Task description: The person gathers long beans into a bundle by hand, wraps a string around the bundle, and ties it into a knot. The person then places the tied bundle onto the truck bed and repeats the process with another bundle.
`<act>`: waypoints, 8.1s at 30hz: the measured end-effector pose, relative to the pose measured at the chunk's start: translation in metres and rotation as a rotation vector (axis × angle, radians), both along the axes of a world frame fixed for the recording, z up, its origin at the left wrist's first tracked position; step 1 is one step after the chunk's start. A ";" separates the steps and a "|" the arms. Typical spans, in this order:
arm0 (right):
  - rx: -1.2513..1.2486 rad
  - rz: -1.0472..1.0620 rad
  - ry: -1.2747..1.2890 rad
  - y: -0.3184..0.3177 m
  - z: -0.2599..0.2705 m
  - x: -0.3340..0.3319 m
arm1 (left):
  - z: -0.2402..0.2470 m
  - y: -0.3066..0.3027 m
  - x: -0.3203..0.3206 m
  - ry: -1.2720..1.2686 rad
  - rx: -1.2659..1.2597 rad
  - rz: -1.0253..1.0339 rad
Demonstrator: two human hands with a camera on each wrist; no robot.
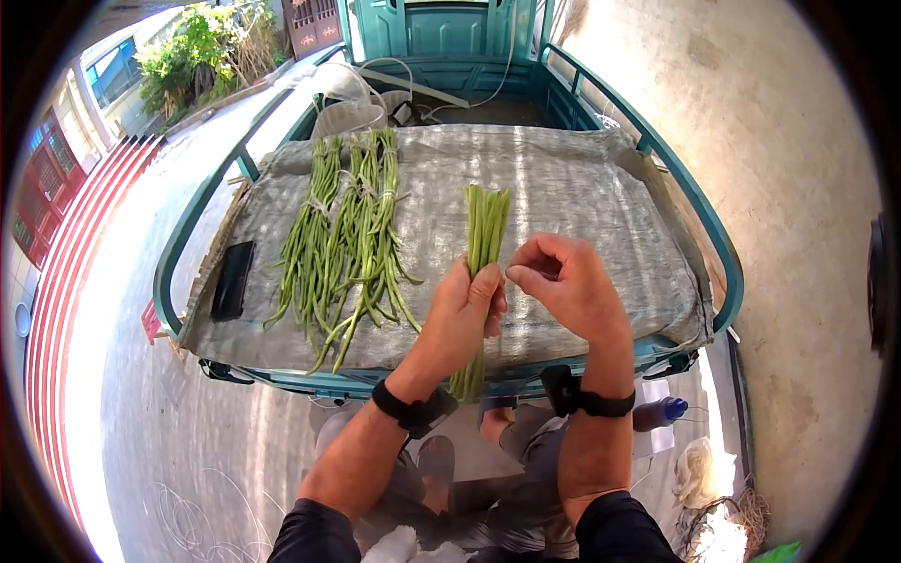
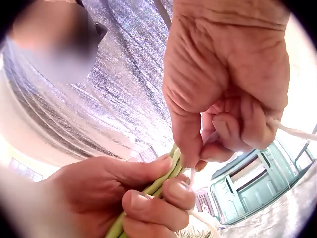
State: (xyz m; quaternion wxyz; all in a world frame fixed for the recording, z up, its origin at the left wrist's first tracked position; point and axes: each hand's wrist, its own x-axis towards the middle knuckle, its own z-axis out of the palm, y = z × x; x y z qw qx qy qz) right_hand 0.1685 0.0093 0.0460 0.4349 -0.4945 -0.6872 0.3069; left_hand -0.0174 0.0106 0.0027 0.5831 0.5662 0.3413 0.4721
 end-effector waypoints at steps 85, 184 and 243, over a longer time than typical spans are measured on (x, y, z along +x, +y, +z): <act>-0.169 0.139 0.109 0.009 -0.022 0.005 | 0.000 0.014 -0.017 0.069 -0.077 -0.166; -0.267 -0.006 0.160 0.056 -0.101 -0.014 | -0.054 0.059 -0.023 0.754 0.578 0.153; -0.137 -0.001 0.154 0.055 -0.107 -0.027 | -0.055 0.070 -0.030 0.787 0.444 0.136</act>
